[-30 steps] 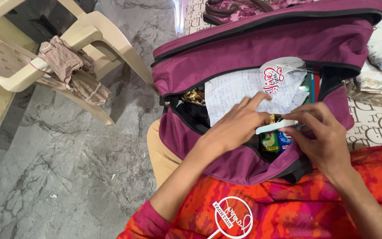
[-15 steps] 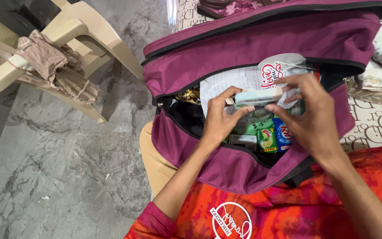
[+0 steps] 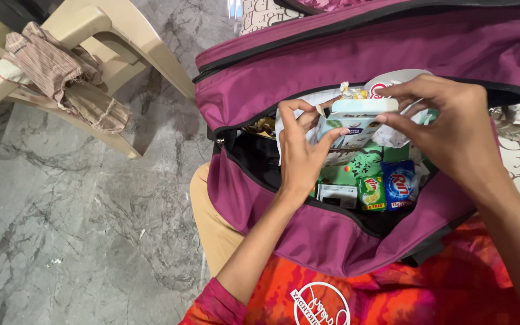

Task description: The person sorts through various packaged items inside a purple bag, picking up and moving snacks, a heart-shaped box of chocolates, and documents.

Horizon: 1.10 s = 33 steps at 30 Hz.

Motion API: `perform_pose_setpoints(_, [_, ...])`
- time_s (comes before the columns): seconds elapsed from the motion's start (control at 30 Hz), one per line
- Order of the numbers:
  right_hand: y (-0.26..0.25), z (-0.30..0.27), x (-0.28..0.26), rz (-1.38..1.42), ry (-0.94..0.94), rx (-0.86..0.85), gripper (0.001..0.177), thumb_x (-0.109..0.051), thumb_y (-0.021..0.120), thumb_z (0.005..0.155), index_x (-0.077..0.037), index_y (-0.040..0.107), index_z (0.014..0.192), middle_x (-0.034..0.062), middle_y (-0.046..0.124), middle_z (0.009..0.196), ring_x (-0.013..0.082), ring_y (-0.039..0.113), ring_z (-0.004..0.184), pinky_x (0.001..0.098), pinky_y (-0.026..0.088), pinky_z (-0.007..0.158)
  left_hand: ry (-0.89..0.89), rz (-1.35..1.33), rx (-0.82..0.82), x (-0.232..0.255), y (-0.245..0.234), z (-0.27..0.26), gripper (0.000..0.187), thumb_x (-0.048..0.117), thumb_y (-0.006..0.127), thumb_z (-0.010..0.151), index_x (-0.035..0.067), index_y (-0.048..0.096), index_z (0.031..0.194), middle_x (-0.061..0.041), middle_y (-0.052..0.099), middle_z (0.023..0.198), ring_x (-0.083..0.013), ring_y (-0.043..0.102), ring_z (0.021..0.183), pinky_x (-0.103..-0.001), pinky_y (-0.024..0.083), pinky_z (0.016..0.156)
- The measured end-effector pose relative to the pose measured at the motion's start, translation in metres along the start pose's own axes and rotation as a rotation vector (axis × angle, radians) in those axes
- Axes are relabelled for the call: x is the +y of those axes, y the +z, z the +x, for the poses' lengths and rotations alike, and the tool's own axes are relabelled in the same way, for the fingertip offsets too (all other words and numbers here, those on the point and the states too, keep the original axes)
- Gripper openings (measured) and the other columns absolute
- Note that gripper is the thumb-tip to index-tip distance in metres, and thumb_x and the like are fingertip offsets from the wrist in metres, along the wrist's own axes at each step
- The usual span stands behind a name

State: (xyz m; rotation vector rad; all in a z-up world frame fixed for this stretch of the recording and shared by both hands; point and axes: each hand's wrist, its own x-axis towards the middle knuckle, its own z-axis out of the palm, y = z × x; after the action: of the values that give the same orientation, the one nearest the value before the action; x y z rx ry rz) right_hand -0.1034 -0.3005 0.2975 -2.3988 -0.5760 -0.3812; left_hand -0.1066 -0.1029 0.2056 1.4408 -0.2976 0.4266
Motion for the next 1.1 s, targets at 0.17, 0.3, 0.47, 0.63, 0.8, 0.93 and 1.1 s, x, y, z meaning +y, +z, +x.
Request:
perform_pose_setpoints(0.17, [0.001, 0.0, 0.018, 0.365, 0.117, -0.073, 0.036, 0.002, 0.079, 0.085, 0.005, 0.069, 0.12, 0.0099, 0.073, 0.106, 0.0124, 0.072, 0.095, 0.0251, 0.061, 0.088, 0.072, 0.219, -0.039, -0.007, -0.006, -0.017, 0.042, 0.001, 0.077, 0.094, -0.002, 0.05, 0.127, -0.02, 0.072, 0.119, -0.0294, 0.075, 0.11, -0.036, 0.058, 0.094])
perform_pose_setpoints(0.3, [-0.01, -0.007, 0.015, 0.324, 0.177, -0.156, 0.034, 0.004, 0.077, 0.083, 0.005, 0.071, 0.116, 0.0093, 0.074, 0.109, 0.0134, 0.074, 0.094, 0.0261, 0.062, 0.085, 0.276, 0.27, -0.093, -0.007, -0.005, -0.023, 0.023, -0.001, 0.069, 0.098, -0.003, 0.054, 0.116, -0.018, 0.065, 0.139, -0.0319, 0.072, 0.12, -0.034, 0.063, 0.095])
perform_pose_setpoints(0.47, [-0.008, -0.023, 0.022, 0.253, 0.143, -0.2, 0.039, 0.0, 0.077, 0.081, 0.004, 0.07, 0.12, 0.0122, 0.07, 0.111, 0.017, 0.073, 0.091, 0.0283, 0.062, 0.077, 0.259, 0.287, -0.21, -0.002, -0.01, -0.028, 0.024, 0.007, 0.076, 0.092, -0.005, 0.06, 0.105, -0.016, 0.068, 0.129, -0.0298, 0.072, 0.111, -0.038, 0.061, 0.091])
perform_pose_setpoints(0.63, [-0.014, -0.032, 0.102, 0.051, 0.408, -0.573, 0.022, -0.019, 0.063, 0.099, -0.003, 0.072, 0.112, 0.0092, 0.079, 0.092, 0.0163, 0.079, 0.084, 0.0306, 0.061, 0.075, 0.265, 0.207, -0.398, 0.001, -0.024, -0.047, 0.015, 0.006, 0.076, 0.093, -0.001, 0.065, 0.1, -0.01, 0.071, 0.124, -0.0241, 0.074, 0.107, -0.032, 0.062, 0.091])
perform_pose_setpoints(0.8, [0.0, -0.037, 0.142, -0.489, 0.809, -1.101, 0.042, -0.034, 0.076, 0.092, -0.003, 0.06, 0.115, 0.0128, 0.078, 0.08, 0.023, 0.08, 0.071, 0.0344, 0.065, 0.068, 0.36, 0.308, -0.63, 0.016, -0.044, -0.08, 0.007, -0.002, 0.068, 0.093, 0.002, 0.067, 0.099, -0.007, 0.071, 0.121, -0.023, 0.074, 0.112, -0.032, 0.063, 0.096])
perform_pose_setpoints(0.93, [0.035, -0.038, 0.153, -0.543, 0.581, -1.217, 0.052, -0.049, 0.081, 0.083, -0.003, 0.069, 0.105, 0.0157, 0.078, 0.083, 0.0259, 0.079, 0.072, 0.0386, 0.064, 0.07, 0.371, 0.326, -0.634, 0.018, -0.049, -0.077, 0.013, -0.002, 0.067, 0.089, 0.001, 0.068, 0.102, -0.008, 0.071, 0.121, -0.0249, 0.073, 0.114, -0.033, 0.063, 0.095])
perform_pose_setpoints(1.1, [0.049, -0.052, 0.192, -0.417, 0.548, -1.112, 0.05, -0.038, 0.09, 0.073, -0.004, 0.072, 0.104, 0.0114, 0.079, 0.089, 0.0277, 0.082, 0.078, 0.0397, 0.064, 0.075, 0.353, 0.323, -0.591, 0.02, -0.046, -0.081, 0.015, -0.002, 0.067, 0.089, 0.002, 0.068, 0.103, -0.007, 0.071, 0.12, -0.024, 0.073, 0.114, -0.031, 0.063, 0.097])
